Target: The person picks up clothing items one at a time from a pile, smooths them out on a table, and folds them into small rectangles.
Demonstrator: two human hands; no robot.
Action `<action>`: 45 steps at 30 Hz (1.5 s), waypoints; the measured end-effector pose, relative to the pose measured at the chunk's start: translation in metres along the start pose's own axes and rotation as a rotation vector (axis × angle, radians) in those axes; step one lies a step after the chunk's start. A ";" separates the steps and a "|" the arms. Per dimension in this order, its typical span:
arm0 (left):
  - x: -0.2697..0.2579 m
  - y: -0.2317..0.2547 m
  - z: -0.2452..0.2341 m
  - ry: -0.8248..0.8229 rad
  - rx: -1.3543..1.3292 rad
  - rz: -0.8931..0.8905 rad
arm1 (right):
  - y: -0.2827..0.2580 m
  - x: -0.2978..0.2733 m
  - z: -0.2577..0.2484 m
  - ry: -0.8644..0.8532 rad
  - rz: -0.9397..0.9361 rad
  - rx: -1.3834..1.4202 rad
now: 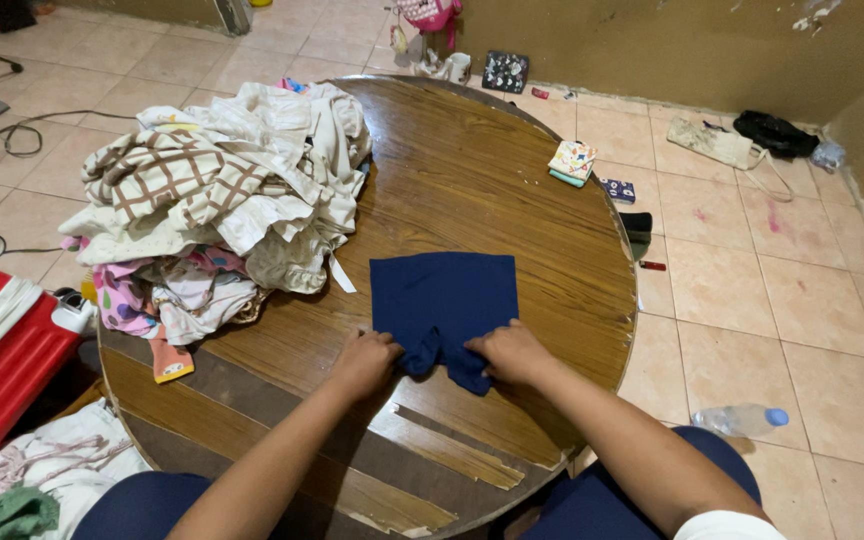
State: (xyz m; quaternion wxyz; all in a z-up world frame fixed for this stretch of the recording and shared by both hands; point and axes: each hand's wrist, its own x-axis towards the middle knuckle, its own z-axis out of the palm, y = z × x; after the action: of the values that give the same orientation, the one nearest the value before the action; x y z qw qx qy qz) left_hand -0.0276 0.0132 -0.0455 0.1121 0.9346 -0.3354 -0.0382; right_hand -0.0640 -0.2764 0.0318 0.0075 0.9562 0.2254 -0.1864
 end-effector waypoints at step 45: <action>0.059 -0.001 -0.165 -0.279 -1.048 0.010 | 0.122 -0.080 -0.085 0.096 0.019 0.829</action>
State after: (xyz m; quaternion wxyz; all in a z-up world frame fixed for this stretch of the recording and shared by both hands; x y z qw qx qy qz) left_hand 0.0431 0.0067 0.1151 0.5179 0.7380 -0.2875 -0.3234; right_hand -0.0471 -0.4117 0.1316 -0.3870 0.8878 0.1225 -0.2166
